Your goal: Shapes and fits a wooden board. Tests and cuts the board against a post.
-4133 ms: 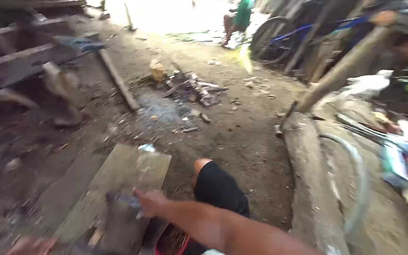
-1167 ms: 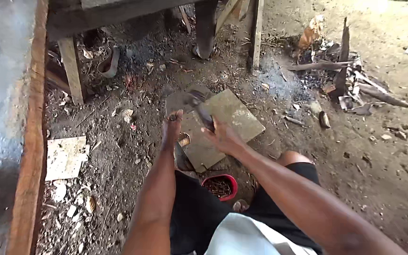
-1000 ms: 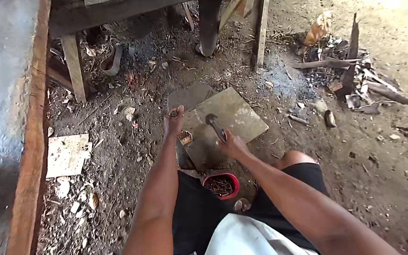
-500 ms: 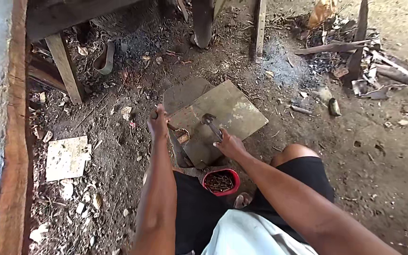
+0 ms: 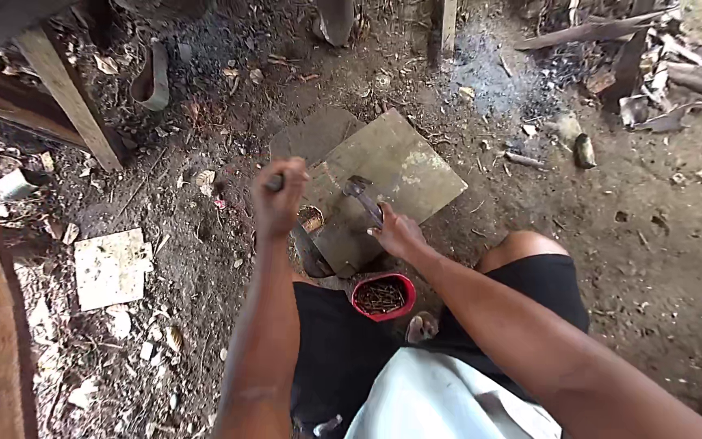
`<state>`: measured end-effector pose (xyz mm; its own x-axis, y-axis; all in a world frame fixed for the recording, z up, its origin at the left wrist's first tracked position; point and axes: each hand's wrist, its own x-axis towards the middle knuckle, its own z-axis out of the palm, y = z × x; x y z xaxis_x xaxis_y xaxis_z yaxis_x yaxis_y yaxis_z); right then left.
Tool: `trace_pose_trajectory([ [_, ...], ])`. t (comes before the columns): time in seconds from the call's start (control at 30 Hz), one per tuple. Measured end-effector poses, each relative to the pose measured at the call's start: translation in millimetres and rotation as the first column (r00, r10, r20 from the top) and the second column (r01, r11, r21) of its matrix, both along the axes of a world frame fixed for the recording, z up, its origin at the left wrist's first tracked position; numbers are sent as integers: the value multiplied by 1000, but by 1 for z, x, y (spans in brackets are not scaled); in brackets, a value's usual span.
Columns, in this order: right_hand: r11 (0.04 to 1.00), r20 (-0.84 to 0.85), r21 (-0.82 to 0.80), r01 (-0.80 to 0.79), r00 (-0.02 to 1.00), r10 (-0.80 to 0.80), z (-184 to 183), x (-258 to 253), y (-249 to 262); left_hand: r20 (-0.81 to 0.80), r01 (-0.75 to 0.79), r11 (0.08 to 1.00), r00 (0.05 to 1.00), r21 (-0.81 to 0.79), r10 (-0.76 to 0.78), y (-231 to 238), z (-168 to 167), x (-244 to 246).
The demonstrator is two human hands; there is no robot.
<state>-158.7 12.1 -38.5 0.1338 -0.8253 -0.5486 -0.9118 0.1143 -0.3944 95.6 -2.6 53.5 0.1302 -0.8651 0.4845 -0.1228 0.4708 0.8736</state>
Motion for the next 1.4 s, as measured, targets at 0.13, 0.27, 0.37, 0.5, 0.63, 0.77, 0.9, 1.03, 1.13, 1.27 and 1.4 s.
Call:
trace_pose_trajectory([
  [0.13,1000,9,5,5,1000,-5,7,1,-2,-62,53,974,997,222,-40,-16,-64,-12],
  [0.27,1000,-5,-3,5,1000,-5,2,-2,0,22,18,953,999,301,-25,-19,-79,-14],
  [0.37,1000,-13,-10,-3,1000,3,2,0,1,-18,69,952,998,299,-67,-22,-80,-13],
  [0.5,1000,-22,-10,-13,1000,13,4,2,0,-3,137,946,990,293,-142,-27,-78,-12],
  [0.63,999,78,29,-15,997,13,3,-7,-3,-127,123,940,988,319,-86,-34,-81,-12],
  [0.77,999,232,-20,25,972,-20,73,-2,-2,-166,107,925,985,365,-49,-38,-81,-4],
  [0.9,824,426,-563,56,874,232,200,10,15,-104,95,938,993,334,-64,-34,-82,-8],
  [1.03,471,545,-821,323,690,476,263,35,16,-101,100,943,992,318,-71,-36,-80,-8],
  [1.13,776,341,-631,-13,893,293,197,39,13,-29,32,919,999,393,-22,-32,-76,-7],
  [1.27,931,-1,-90,-354,935,355,184,46,-18,4,-19,880,1000,474,20,-26,-68,-8],
  [1.4,838,220,-532,-122,936,276,212,48,14,75,-15,939,997,343,-11,-27,-70,-10],
])
